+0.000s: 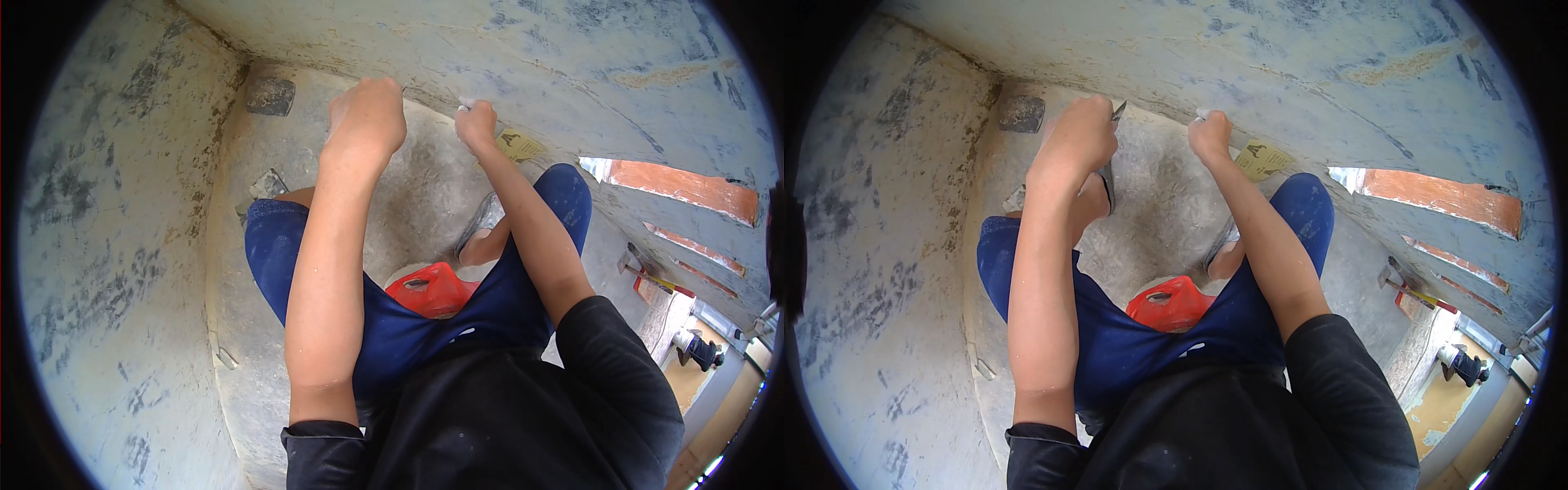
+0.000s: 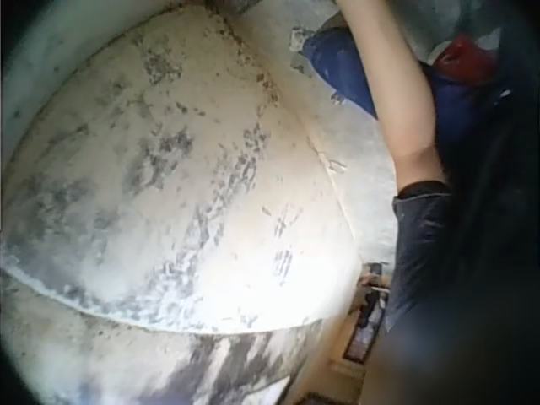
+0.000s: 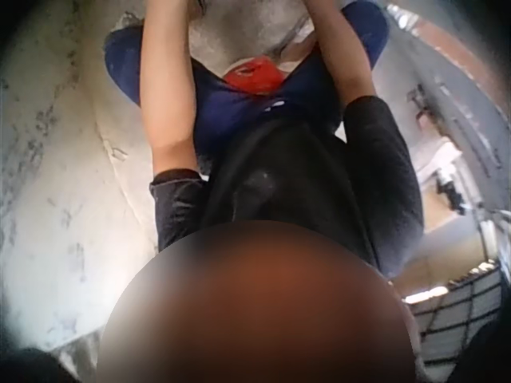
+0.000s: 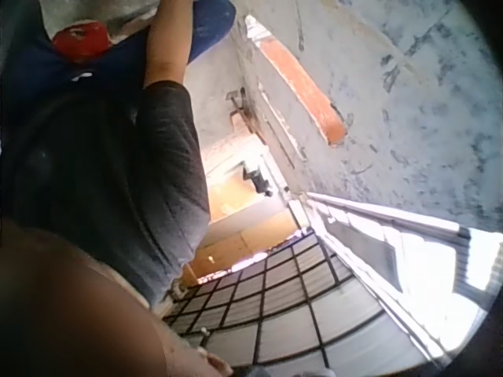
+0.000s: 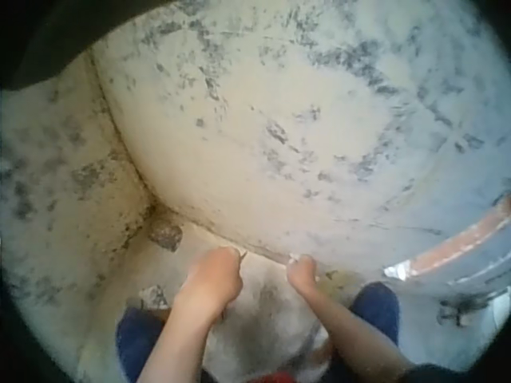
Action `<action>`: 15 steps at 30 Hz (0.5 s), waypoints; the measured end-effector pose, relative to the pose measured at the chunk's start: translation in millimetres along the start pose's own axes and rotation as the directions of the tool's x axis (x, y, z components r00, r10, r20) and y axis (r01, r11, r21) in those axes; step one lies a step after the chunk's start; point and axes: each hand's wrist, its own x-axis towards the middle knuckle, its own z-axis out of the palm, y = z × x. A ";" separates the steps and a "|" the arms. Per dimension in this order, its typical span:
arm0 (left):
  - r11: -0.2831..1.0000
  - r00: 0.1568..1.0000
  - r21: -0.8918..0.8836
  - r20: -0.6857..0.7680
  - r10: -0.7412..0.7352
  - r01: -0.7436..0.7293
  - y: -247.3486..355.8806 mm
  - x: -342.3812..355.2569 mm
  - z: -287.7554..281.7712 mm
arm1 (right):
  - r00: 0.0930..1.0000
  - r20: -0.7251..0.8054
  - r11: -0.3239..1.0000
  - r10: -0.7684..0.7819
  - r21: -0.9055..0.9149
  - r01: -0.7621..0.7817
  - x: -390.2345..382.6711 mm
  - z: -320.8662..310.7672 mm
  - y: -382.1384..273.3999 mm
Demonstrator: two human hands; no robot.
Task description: Applying plaster or putty to a wall using a trowel and a hawker.
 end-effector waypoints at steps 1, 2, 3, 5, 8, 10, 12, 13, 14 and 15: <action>1.000 1.000 0.015 0.009 0.007 -0.008 1.5 1.3 -1.3 | 1.000 0.006 0.999 -0.022 -0.030 0.022 3.0 -0.2 0.8; 0.999 1.000 0.030 0.018 0.015 -0.016 3.6 2.4 -2.1 | 0.999 0.012 0.997 -0.044 -0.060 0.045 5.3 -1.4 2.4; 0.999 1.000 0.032 0.018 0.012 -0.013 3.1 1.7 -1.9 | 0.999 0.015 0.997 -0.045 -0.057 0.046 2.3 -0.8 0.1; 1.000 1.000 0.030 -0.001 0.001 -0.001 3.0 -0.1 -1.4 | 0.999 0.001 0.997 -0.050 -0.064 0.050 -5.0 -1.2 -3.0; 0.999 1.000 0.042 0.004 -0.004 0.004 1.3 0.5 1.5 | 0.995 -0.018 0.989 -0.093 -0.115 0.091 -6.7 -5.3 -10.0; 0.999 1.000 0.041 0.015 0.006 -0.006 2.6 1.8 -1.0 | 0.997 -0.019 0.991 -0.075 -0.109 0.073 -3.3 -5.3 -9.5; 0.999 1.000 0.044 0.025 0.006 -0.007 2.3 1.0 -1.2 | 0.998 -0.013 0.993 -0.061 -0.099 0.060 -3.9 -4.7 -9.9; 0.999 1.000 0.041 0.007 -0.003 0.003 1.8 -1.1 0.3 | 0.998 -0.009 0.989 -0.061 -0.137 0.059 -6.8 -4.5 -9.9; 0.999 1.000 0.038 -0.011 -0.012 0.012 0.6 -2.3 0.8 | 0.998 -0.006 0.983 -0.060 -0.176 0.058 -8.4 -4.0 -10.8; 0.999 1.000 0.036 -0.011 -0.014 0.014 0.2 -2.8 -0.1 | 0.998 -0.004 0.982 -0.061 -0.177 0.059 -8.6 -5.1 -11.7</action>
